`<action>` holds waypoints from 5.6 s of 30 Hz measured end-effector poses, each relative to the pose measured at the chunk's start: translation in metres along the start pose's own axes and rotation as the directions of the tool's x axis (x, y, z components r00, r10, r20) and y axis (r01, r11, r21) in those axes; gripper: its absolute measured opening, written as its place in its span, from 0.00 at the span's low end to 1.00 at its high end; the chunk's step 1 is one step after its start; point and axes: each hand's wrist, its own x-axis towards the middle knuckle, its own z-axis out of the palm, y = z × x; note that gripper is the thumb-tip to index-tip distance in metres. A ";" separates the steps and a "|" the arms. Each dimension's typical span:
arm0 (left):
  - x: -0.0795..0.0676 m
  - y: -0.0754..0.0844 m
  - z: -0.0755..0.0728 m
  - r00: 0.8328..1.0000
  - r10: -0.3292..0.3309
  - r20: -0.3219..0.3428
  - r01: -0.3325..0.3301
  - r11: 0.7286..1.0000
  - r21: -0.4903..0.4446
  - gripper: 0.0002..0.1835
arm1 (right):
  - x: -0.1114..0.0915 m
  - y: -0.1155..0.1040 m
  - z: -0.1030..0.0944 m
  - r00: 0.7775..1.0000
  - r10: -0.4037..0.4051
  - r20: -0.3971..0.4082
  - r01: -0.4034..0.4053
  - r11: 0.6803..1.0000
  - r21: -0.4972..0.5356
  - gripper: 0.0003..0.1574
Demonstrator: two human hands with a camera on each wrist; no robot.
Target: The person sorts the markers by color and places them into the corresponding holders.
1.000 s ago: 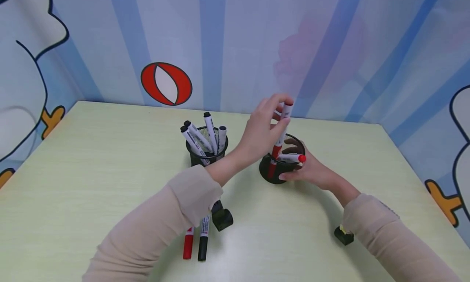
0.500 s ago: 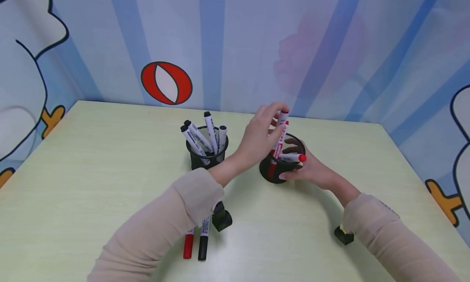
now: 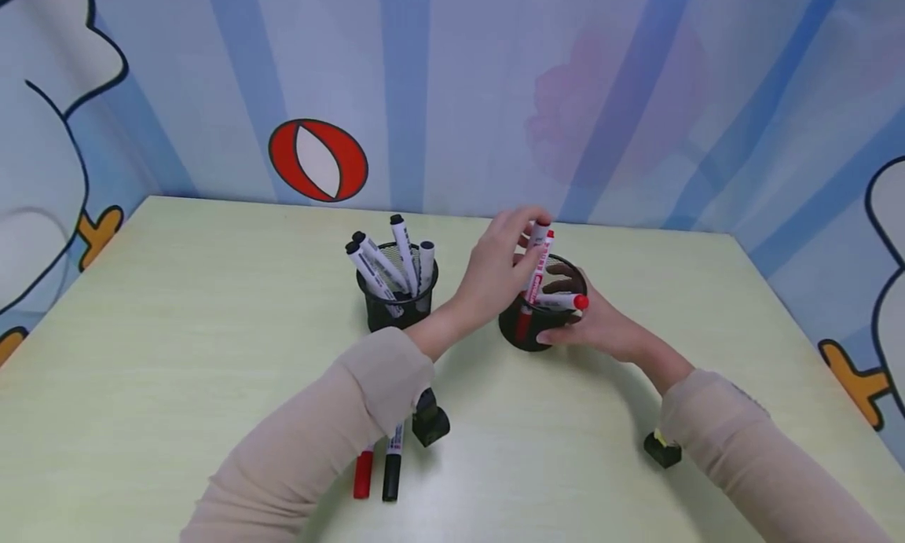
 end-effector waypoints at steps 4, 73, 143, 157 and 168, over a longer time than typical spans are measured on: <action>-0.001 -0.005 -0.001 1.000 -0.010 -0.020 0.011 1.000 0.016 0.17 | 0.002 -0.002 0.001 1.000 -0.002 0.003 0.002 1.000 0.005 0.55; 0.001 0.005 -0.014 0.999 0.003 0.042 -0.007 0.995 0.097 0.22 | 0.002 -0.001 0.001 1.000 0.007 -0.001 -0.007 1.000 0.002 0.57; -0.091 -0.083 -0.181 0.856 -0.451 0.255 0.452 0.890 0.058 0.53 | -0.066 -0.101 -0.034 0.976 -0.204 -0.076 0.195 0.975 -0.110 0.53; -0.076 -0.095 -0.163 0.833 -0.431 0.348 0.477 0.878 -0.054 0.55 | -0.045 -0.116 0.001 0.981 -0.190 0.029 0.190 0.982 0.001 0.44; -0.075 -0.098 -0.156 0.836 -0.405 0.371 0.464 0.882 -0.082 0.52 | -0.028 -0.120 0.025 0.986 -0.142 0.083 0.138 0.989 0.055 0.41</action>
